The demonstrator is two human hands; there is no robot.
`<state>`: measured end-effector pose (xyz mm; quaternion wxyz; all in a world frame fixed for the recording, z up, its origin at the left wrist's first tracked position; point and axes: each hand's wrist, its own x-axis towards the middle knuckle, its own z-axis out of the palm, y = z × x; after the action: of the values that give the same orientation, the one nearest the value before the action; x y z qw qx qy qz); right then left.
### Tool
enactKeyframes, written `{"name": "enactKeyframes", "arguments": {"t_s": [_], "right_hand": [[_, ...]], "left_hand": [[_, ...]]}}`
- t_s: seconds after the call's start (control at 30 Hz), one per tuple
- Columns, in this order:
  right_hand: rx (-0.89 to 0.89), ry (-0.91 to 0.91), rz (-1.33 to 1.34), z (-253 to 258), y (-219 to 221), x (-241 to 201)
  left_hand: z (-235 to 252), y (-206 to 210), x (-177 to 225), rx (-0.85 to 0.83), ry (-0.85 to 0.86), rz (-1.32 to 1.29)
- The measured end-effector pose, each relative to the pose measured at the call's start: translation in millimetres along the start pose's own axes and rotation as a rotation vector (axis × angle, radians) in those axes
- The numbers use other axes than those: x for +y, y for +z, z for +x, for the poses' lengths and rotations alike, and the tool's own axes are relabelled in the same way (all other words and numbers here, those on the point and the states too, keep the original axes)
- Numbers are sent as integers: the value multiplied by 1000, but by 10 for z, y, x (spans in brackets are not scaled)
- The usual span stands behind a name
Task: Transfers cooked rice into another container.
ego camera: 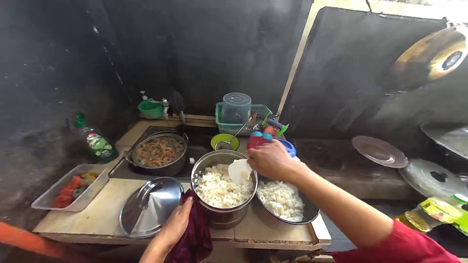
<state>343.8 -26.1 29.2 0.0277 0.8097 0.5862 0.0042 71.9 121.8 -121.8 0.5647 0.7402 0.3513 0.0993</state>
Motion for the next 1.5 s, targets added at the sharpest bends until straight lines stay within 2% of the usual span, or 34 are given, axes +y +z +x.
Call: {"name": "enactKeyframes", "arguments": {"t_s": [0.17,0.3,0.5,0.63,0.9,1.17,1.33,1.5], "right_hand": [[-191,-184,-186,610,464,-236],[-297,-264,-96,753,499,-226],[-287,-354,83,757,661,-320],[-264,-369,171,686,670,-311],[-377,-370,262,740,861,-495],[-401,-351,333,660,749,-355],[-370,-335,354,618,568,-180],[-255,-218,286,554,395,37]], "left_hand": [[-7,13,44,-6,-19,-5],[-17,8,53,-15,-15,-18],[-4,1,25,-15,7,20],[0,-4,32,-18,2,38],[12,-18,22,-32,38,42],[8,14,-41,9,76,-25],[-4,12,-23,17,37,2],[-7,4,-21,18,24,16]]}}
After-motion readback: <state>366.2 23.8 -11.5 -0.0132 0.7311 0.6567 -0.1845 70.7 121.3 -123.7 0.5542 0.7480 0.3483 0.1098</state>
